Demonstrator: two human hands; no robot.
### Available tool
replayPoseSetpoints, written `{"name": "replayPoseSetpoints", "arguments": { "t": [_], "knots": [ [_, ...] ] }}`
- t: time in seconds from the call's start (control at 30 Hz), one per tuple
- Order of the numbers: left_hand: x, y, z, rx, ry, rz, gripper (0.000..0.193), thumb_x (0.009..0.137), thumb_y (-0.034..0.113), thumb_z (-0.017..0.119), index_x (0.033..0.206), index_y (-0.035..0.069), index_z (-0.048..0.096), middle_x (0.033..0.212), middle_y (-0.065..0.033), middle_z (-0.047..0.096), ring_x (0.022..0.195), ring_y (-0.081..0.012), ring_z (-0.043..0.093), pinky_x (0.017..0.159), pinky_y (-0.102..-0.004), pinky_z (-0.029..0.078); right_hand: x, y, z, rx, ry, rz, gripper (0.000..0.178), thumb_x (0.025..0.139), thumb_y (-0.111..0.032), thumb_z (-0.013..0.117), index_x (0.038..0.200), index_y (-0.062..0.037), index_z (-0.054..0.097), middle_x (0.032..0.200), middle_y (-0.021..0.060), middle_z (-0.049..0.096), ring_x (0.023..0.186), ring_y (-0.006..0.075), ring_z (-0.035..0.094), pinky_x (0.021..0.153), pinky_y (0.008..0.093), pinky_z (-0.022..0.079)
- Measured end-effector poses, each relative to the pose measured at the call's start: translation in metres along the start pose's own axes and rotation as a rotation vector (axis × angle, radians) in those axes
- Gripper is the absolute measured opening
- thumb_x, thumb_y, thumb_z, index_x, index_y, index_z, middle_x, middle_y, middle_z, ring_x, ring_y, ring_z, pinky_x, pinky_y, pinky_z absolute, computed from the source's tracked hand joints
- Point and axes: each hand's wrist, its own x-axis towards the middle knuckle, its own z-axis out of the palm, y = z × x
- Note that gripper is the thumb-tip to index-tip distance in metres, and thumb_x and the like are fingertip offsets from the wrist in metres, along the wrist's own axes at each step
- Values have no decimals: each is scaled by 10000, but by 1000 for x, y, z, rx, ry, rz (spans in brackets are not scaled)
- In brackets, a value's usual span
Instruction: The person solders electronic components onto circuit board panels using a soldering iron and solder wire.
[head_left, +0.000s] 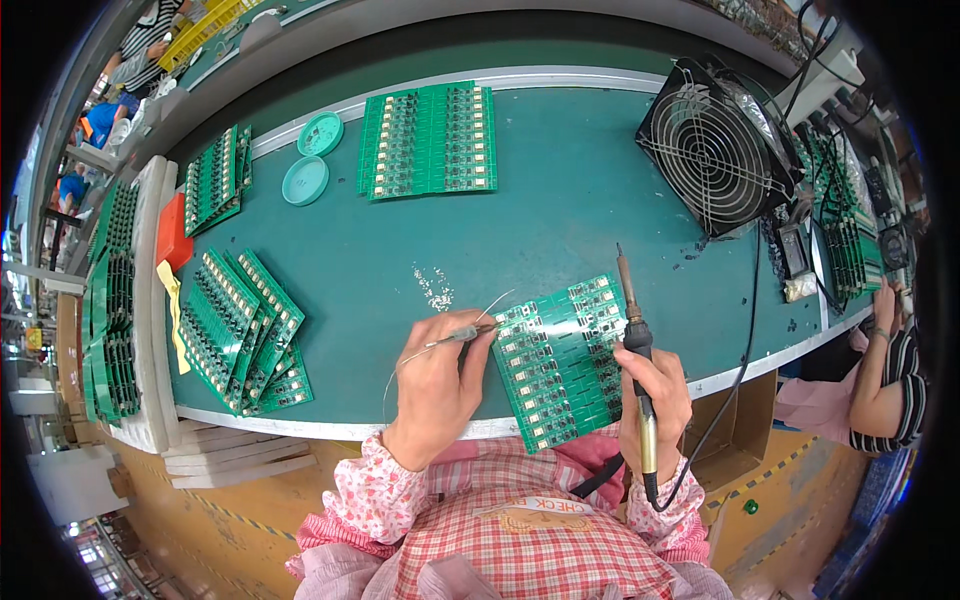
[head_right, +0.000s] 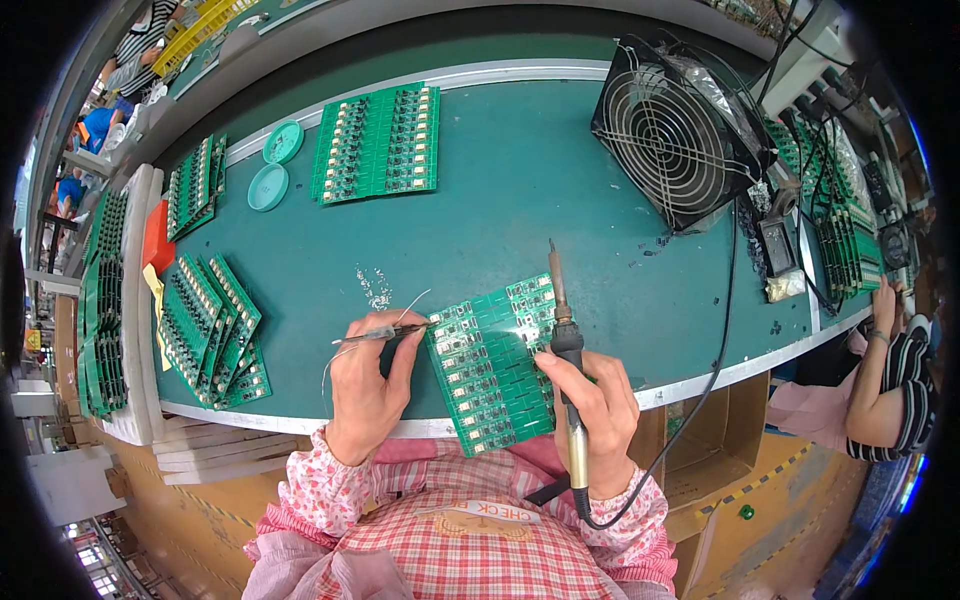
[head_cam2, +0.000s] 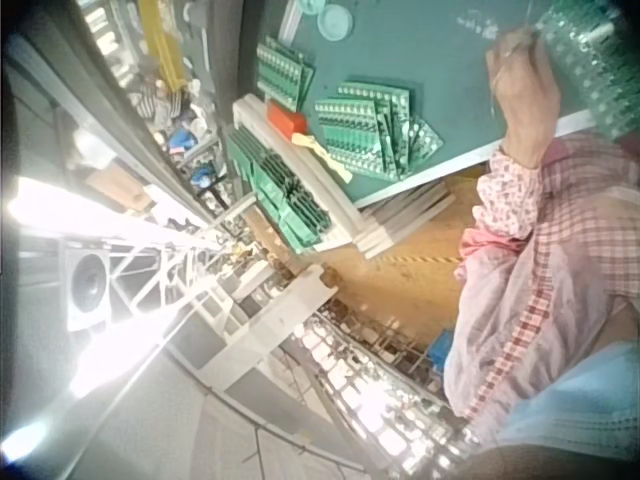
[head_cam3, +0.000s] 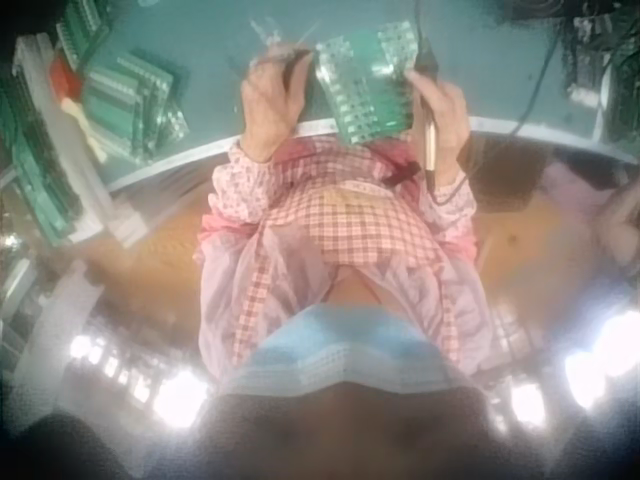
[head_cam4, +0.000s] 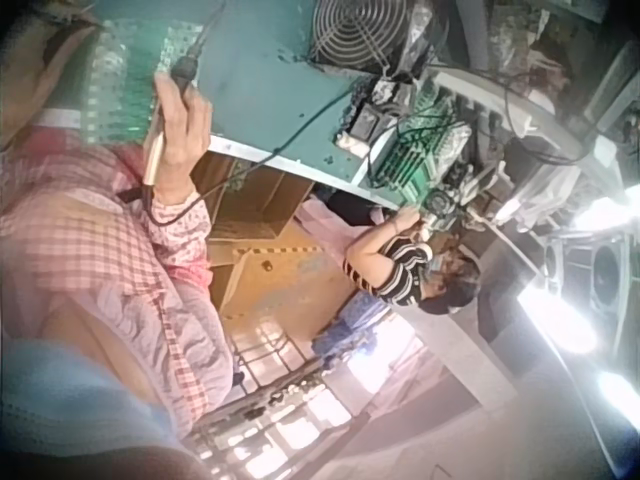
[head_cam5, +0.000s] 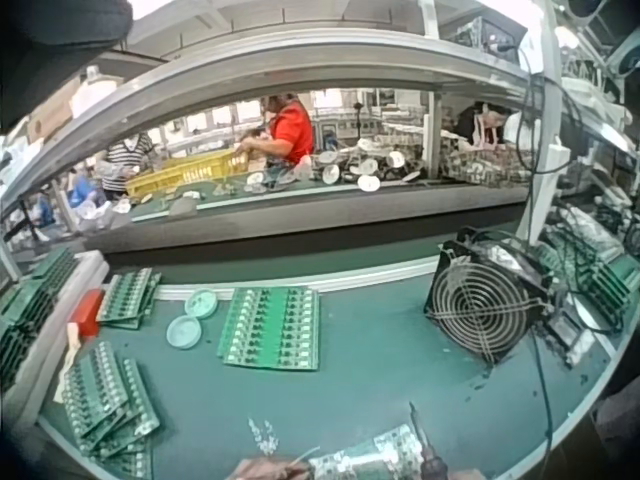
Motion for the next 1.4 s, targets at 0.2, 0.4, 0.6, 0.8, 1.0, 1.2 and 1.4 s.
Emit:
{"name": "replayPoseSetpoints", "arguments": {
  "t": [0.2, 0.4, 0.6, 0.8, 1.0, 1.2, 1.4],
  "knots": [
    [1, 1, -1, 2, -7, 9, 132, 864, -18, 680, 986, 32, 673, 991, -93, 702, 868, -294, 654, 759, -370, 512, 1, -3, 2, 63, 68, 24, 420, 766, 141, 709, 1142, -27, 630, 913, 135, 673, 766, 282, 642, 662, 365, 520],
    [1, 1, -1, 1, -3, 13, 148, 859, -17, 686, 998, 33, 675, 994, -97, 702, 875, -297, 655, 765, -369, 511, -1, -10, 5, 363, 111, 206, 205, 917, -54, 678, 1081, -24, 557, 767, 94, 679, 678, 203, 648, 639, 310, 506],
    [1, 0, 0, 3, 2, 18, 192, 819, -22, 719, 993, 37, 666, 988, -84, 706, 876, -305, 644, 768, -381, 511, 8, -19, 12, 691, 100, 285, 194, 974, -165, 627, 1061, -28, 520, 699, 85, 672, 660, 158, 687, 608, 276, 526],
    [0, 0, 0, -5, 3, 10, 160, 851, -13, 692, 1004, 30, 677, 995, -101, 703, 880, -300, 659, 788, -372, 505, 13, -18, 17, 680, 61, 224, 191, 964, -170, 645, 1054, -36, 542, 718, 99, 699, 660, 161, 681, 621, 282, 529],
    [0, -1, 0, -5, 8, 32, 158, 849, -13, 695, 1000, 32, 678, 991, -96, 704, 875, -293, 659, 785, -369, 504, 15, -19, 17, 681, 47, 218, 190, 962, -181, 652, 1049, -44, 553, 718, 95, 701, 663, 161, 679, 625, 289, 531],
    [0, -1, 0, 0, -2, 20, 163, 851, -9, 695, 1007, 33, 675, 994, -95, 705, 877, -294, 660, 787, -368, 505, 16, -18, 18, 683, 32, 205, 198, 961, -187, 655, 1045, -41, 553, 725, 91, 704, 663, 161, 683, 622, 287, 531],
    [0, -1, -1, 0, 4, 30, 159, 855, -6, 692, 1008, 31, 672, 993, -99, 705, 880, -299, 664, 791, -369, 505, 11, -20, 14, 680, -6, 348, 161, 954, -152, 656, 1016, -26, 578, 732, 99, 705, 665, 153, 699, 616, 282, 538]
  ]
}}
